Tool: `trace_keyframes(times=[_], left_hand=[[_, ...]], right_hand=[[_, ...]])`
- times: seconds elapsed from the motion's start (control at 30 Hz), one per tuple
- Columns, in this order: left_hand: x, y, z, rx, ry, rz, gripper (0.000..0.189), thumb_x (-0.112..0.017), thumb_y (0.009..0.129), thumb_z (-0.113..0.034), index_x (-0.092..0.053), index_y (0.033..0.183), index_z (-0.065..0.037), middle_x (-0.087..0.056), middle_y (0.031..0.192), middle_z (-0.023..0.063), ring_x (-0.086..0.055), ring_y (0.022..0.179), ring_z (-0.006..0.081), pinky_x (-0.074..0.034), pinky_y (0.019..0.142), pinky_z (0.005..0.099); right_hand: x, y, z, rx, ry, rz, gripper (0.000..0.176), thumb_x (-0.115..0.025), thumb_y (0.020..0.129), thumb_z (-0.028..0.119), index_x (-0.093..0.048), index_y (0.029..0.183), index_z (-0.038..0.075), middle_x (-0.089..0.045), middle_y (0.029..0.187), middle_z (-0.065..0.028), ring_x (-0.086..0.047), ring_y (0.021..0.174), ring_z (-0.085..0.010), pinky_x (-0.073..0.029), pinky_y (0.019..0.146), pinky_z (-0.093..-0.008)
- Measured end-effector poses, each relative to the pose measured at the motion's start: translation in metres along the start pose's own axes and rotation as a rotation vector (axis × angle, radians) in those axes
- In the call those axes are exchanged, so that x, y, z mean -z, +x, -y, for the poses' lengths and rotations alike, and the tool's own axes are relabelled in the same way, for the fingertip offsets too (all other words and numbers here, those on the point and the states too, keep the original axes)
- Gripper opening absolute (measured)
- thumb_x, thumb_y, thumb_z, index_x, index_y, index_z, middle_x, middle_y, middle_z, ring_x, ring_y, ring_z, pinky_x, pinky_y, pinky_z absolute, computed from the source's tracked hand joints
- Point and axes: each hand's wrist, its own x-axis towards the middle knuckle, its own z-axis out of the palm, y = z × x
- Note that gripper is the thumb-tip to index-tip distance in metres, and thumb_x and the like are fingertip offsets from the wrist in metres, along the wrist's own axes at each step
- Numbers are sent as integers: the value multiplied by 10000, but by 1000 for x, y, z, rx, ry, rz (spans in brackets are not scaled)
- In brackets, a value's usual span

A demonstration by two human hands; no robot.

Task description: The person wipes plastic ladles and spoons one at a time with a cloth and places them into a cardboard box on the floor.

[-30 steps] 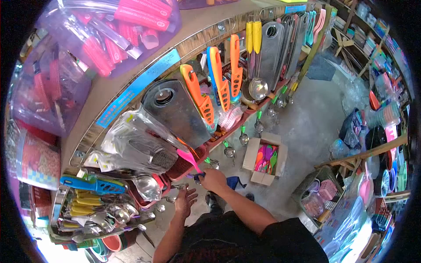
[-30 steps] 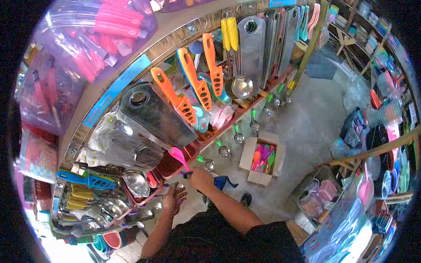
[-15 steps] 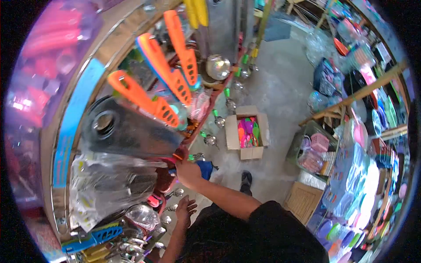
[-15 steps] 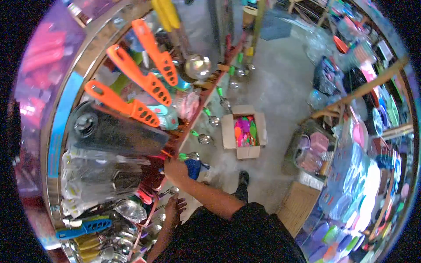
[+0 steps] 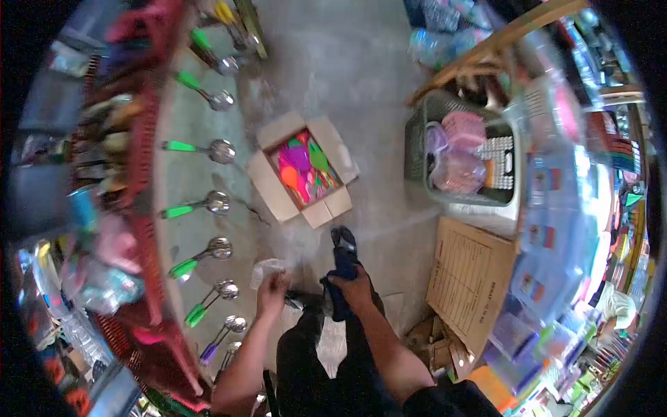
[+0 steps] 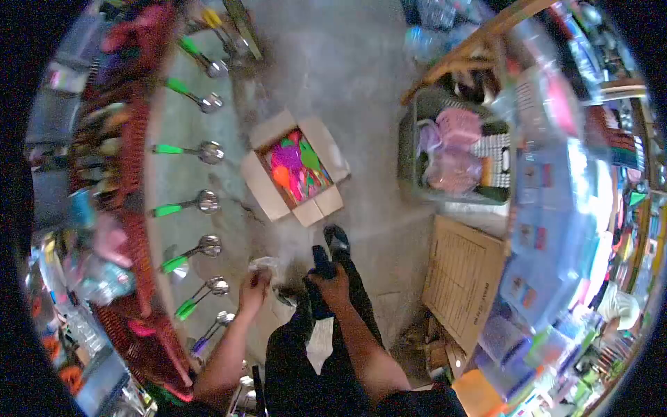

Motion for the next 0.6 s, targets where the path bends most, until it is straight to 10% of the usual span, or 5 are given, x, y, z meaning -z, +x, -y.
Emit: trace_keyframes(times=[0.23,0.27,0.3,0.33,0.6], left_hand=[[-149,303,17,-156,462,-50,360,-584,798,-300,-545,1041,-38,-600,905,250,-573,865,405,-453,767,450],[-172,370,58,-445,308,-38,402,-581,789,-367,-550,1041,-55,-594,942,250,-566,899,403,-452,784,453],[-180,393,47,-606,943,92,540,-576,775,-464,-544,1063,-9,-578,1020,255,-556,964,391,-448,799,455],[-202,449,86,-210,563,-28,679,-586,743,-550,-552,1039,59,-550,1104,255,-542,1024,366,-449,801,445],[-270,504,65,133,409,-474,539,-545,805,-473,-602,969,37,-617,960,229,-609,856,359,-464,734,438]], right_hand=[[-11,107,-124,-235,236,-182,458,-733,675,44,-494,1055,-49,-589,943,-109,-562,814,-188,-466,747,-294],[-9,117,-136,-263,225,-191,458,-733,675,44,-494,1055,-49,-589,943,-109,-562,814,-188,-466,747,-294],[-5,125,-145,-313,184,-178,457,-735,677,58,-499,1055,-46,-591,950,-111,-563,819,-189,-466,748,-295],[-2,131,-148,-364,144,-158,456,-737,679,72,-505,1054,-42,-594,958,-113,-563,823,-190,-466,750,-296],[8,169,-86,-269,-296,25,560,-779,657,239,-508,1072,-22,-599,958,-166,-579,891,-231,-457,799,-324]])
